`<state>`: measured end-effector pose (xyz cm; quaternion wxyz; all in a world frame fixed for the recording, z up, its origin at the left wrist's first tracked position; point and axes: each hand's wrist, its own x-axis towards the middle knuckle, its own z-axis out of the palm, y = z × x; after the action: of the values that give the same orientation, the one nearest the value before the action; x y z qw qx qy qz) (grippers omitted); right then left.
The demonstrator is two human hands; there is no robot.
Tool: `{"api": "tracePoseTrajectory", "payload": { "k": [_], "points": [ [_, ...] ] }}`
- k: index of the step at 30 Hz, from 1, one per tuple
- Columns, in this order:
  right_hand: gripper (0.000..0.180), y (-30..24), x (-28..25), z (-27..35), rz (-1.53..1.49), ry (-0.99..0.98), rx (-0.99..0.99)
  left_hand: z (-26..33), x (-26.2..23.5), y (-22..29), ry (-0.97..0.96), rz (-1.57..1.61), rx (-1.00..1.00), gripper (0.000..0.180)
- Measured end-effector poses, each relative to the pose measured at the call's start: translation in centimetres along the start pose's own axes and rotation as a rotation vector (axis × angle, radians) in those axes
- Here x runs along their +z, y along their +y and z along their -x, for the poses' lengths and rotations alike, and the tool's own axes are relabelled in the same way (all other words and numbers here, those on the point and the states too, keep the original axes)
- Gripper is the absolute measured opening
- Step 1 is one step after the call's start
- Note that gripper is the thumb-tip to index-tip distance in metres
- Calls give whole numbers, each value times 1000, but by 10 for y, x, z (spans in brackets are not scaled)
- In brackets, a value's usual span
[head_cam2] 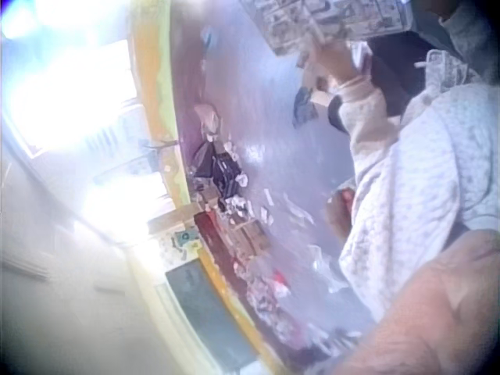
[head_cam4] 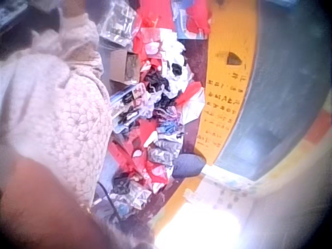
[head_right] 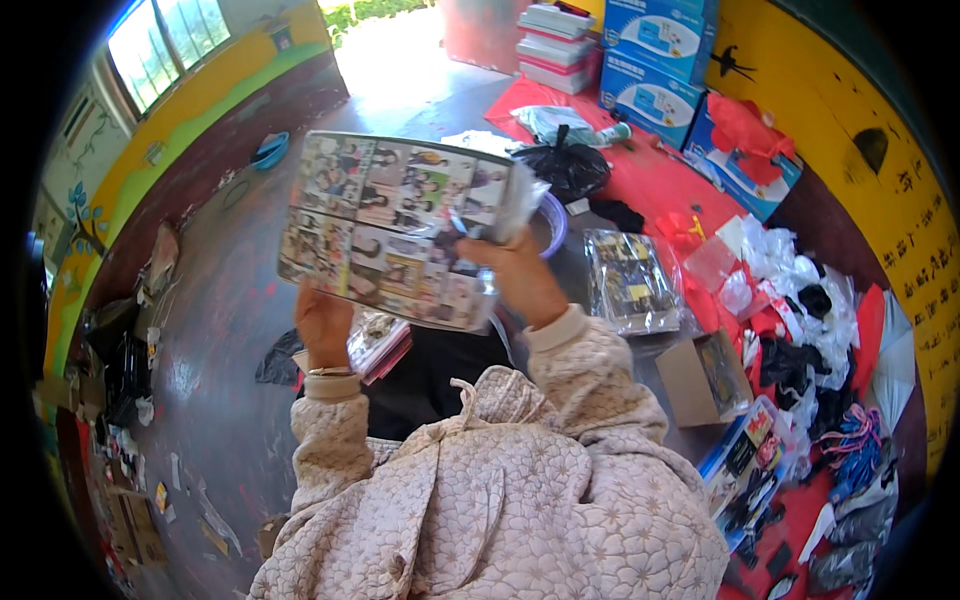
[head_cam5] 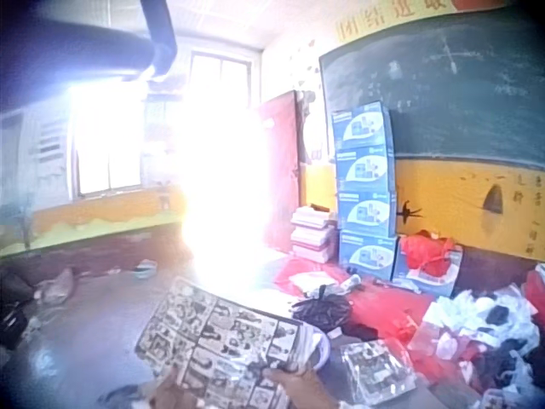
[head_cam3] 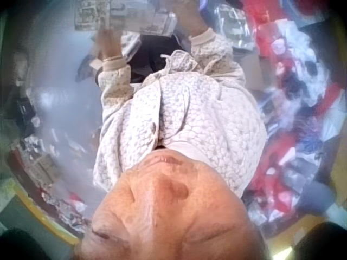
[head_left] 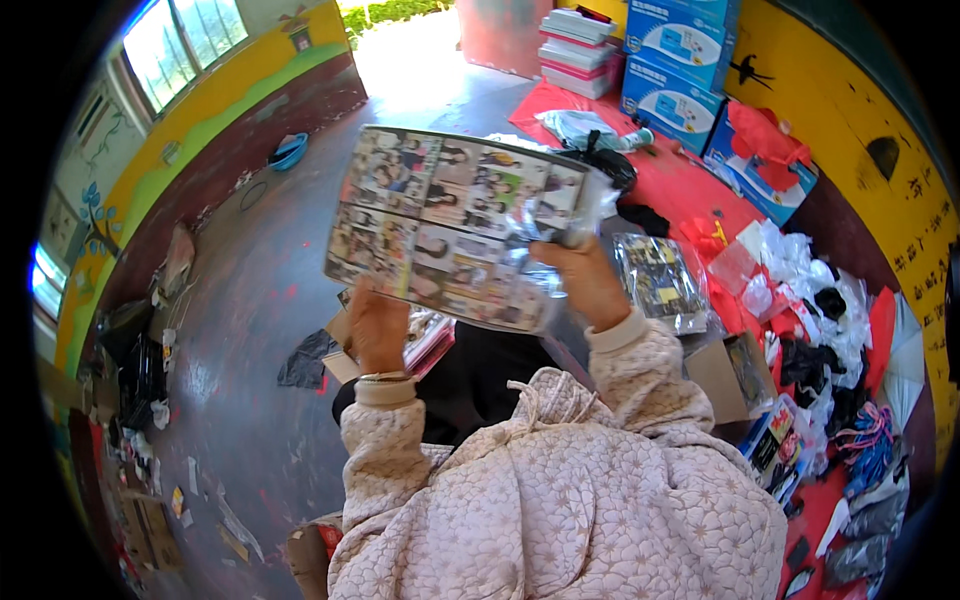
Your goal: The person sits on the floor and wipes the surfaces of several photo cards with a white cloth. They handle the cards one at a time, turning them over to clean both sides, then place them into a stack.
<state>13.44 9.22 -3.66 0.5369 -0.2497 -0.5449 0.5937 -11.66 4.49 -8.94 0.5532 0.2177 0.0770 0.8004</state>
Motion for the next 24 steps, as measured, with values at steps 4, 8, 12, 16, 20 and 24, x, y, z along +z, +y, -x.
{"api": "tracePoseTrajectory", "payload": {
  "k": [4,8,12,16,20,24],
  "points": [
    [38,-18,-22,2,-102,-106,81,14,-8,54,-369,-29,-201,54],
    [44,-22,-51,-4,-74,-154,43,27,-2,61,-370,-498,-394,59],
    [49,-43,-54,5,114,-184,158,40,11,50,-289,-638,-366,59],
    [54,-50,-36,7,220,-174,-189,22,21,51,-230,-734,-148,41],
    [52,-62,-48,16,136,-150,-80,26,46,47,-285,-916,30,30],
    [48,-53,-38,19,332,-148,-173,34,37,56,-171,-891,95,20]
  ]
}}
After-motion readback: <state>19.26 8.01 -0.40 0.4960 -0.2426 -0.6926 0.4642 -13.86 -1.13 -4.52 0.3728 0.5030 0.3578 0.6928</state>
